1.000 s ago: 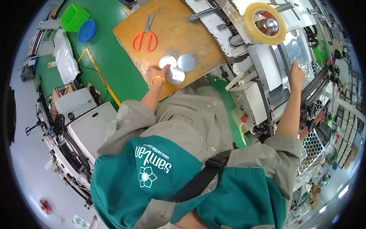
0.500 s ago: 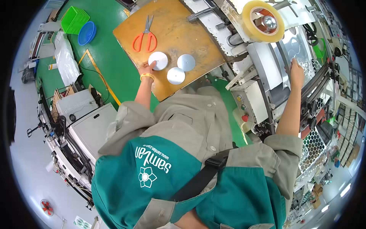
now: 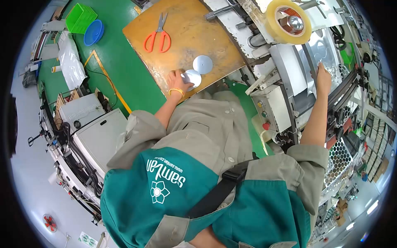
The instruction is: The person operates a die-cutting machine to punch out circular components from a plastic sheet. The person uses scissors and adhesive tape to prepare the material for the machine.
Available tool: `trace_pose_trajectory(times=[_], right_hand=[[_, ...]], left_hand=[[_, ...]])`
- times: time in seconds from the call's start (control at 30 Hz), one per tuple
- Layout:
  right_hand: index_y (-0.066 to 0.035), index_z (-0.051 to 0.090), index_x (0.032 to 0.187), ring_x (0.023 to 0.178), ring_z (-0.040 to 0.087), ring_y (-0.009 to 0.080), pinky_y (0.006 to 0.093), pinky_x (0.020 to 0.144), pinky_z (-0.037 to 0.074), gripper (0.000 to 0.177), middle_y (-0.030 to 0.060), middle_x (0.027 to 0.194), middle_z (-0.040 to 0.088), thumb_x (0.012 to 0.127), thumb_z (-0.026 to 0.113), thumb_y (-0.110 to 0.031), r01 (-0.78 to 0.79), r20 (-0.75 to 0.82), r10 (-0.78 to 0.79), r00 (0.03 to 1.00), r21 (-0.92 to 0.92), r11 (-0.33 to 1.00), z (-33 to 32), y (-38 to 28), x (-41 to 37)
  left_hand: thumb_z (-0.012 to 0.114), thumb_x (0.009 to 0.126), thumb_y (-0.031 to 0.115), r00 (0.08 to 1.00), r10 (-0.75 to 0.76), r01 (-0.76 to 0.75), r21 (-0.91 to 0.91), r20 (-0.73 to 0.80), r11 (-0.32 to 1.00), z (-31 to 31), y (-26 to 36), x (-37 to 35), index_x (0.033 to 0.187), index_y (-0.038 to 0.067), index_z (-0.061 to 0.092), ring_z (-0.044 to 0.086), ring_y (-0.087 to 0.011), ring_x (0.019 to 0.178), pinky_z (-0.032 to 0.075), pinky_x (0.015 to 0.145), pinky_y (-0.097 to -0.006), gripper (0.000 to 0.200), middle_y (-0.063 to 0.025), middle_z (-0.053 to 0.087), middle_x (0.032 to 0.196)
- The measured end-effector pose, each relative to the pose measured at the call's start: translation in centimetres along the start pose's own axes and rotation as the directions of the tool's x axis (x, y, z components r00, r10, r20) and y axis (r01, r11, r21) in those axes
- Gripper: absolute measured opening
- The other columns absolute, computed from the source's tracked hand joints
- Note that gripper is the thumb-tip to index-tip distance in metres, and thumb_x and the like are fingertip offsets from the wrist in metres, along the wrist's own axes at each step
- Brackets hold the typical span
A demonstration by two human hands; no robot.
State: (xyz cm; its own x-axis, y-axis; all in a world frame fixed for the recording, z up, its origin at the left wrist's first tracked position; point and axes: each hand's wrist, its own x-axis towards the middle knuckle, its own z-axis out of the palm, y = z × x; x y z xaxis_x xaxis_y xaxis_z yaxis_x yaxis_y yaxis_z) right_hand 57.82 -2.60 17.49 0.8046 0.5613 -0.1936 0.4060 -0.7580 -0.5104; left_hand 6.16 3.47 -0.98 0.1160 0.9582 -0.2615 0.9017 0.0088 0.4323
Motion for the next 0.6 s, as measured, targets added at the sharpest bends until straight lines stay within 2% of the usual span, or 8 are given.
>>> trace_pose_trajectory(times=[0.1,0.2,0.3,0.33,0.4,0.47,0.53,0.6], right_hand=[[0.002,0.061,0.077,0.065,0.063,0.0174,0.0273,0.065,0.045,0.046,0.0098,0.068,0.064,0.086,0.047,-0.040,0.019,-0.007,-0.019,1.000,0.041,0.999,0.1,0.4,0.2],[0.003,0.063,0.076,0.069,0.063,0.0193,0.0298,0.068,0.044,0.051,0.0097,0.069,0.064,0.084,0.046,-0.044,-0.016,-0.024,0.015,1.000,-0.054,0.998,-0.1,-0.6,-0.4],[0.001,0.066,0.080,0.061,0.060,0.0154,0.0286,0.064,0.044,0.048,0.0098,0.070,0.067,0.086,0.044,-0.041,0.005,-0.059,-0.012,0.998,-0.119,0.993,-0.1,-0.8,-0.7],[0.001,0.066,0.081,0.063,0.061,0.0174,0.0315,0.066,0.045,0.048,0.0099,0.073,0.067,0.086,0.042,-0.041,-0.012,-0.059,0.006,0.998,-0.112,0.994,0.2,0.2,0.4],[0.001,0.066,0.085,0.067,0.063,0.0229,0.0341,0.068,0.045,0.050,0.0127,0.074,0.066,0.087,0.040,-0.041,0.162,-0.092,-0.205,0.975,-0.344,0.925,0.7,2.2,1.7],[0.000,0.066,0.091,0.075,0.064,0.0283,0.0361,0.072,0.045,0.052,0.0157,0.076,0.066,0.087,0.039,-0.044,0.063,-0.144,-0.087,0.986,-0.163,0.985,0.7,1.3,0.7],[-0.006,0.067,0.093,0.095,0.058,0.0359,0.0418,0.082,0.042,0.053,0.0199,0.094,0.064,0.084,0.038,-0.049,-0.049,-0.055,0.041,0.998,-0.168,0.984,-0.1,-1.3,-1.3],[-0.009,0.067,0.093,0.094,0.059,0.0355,0.0429,0.082,0.043,0.051,0.0192,0.095,0.064,0.083,0.038,-0.050,-0.035,-0.094,0.017,0.995,-0.187,0.982,0.4,0.0,-0.7]], left_hand=[[0.085,0.048,0.024,0.997,-0.012,0.009,0.045,0.079,0.999,1.4,0.6,1.3,0.109,0.008,0.048,0.040,-0.0344,0.108,0.036,0.092,-0.0419,0.074,-0.0161,0.043,0.111],[0.085,0.050,0.022,0.988,-0.087,0.083,0.037,0.125,0.996,1.0,0.9,1.9,0.107,0.006,0.046,0.051,-0.0336,0.100,0.042,0.085,-0.0413,0.071,-0.0182,0.052,0.105],[0.085,0.052,0.020,0.964,-0.100,0.175,-0.306,0.246,0.936,2.7,-1.2,2.9,0.104,0.004,0.046,0.057,-0.0353,0.090,0.046,0.080,-0.0414,0.067,-0.0198,0.058,0.096],[0.084,0.055,0.018,0.971,-0.102,0.179,-0.378,0.215,0.908,2.5,-1.2,2.9,0.103,0.001,0.045,0.060,-0.0309,0.085,0.048,0.075,-0.0391,0.064,-0.0190,0.060,0.090],[0.083,0.058,0.018,0.958,-0.115,0.245,-0.545,0.262,0.802,2.2,-1.2,3.5,0.105,-0.002,0.045,0.060,-0.0255,0.085,0.049,0.072,-0.0367,0.063,-0.0166,0.060,0.090],[0.082,0.060,0.019,0.971,-0.072,0.223,-0.745,0.229,0.629,4.0,-2.0,5.0,0.108,-0.004,0.045,0.059,-0.0210,0.080,0.049,0.068,-0.0335,0.065,-0.0147,0.059,0.090],[0.081,0.063,0.019,0.965,-0.219,0.250,-0.773,0.146,0.584,3.6,-1.3,5.9,0.110,-0.004,0.045,0.057,-0.0204,0.072,0.050,0.064,-0.0315,0.064,-0.0125,0.057,0.086],[0.075,0.070,0.022,0.926,-0.329,0.106,-0.708,-0.186,0.698,6.9,-4.4,8.1,0.103,-0.005,0.051,0.058,-0.0193,0.075,0.048,0.067,-0.0299,0.050,-0.0111,0.059,0.084]])
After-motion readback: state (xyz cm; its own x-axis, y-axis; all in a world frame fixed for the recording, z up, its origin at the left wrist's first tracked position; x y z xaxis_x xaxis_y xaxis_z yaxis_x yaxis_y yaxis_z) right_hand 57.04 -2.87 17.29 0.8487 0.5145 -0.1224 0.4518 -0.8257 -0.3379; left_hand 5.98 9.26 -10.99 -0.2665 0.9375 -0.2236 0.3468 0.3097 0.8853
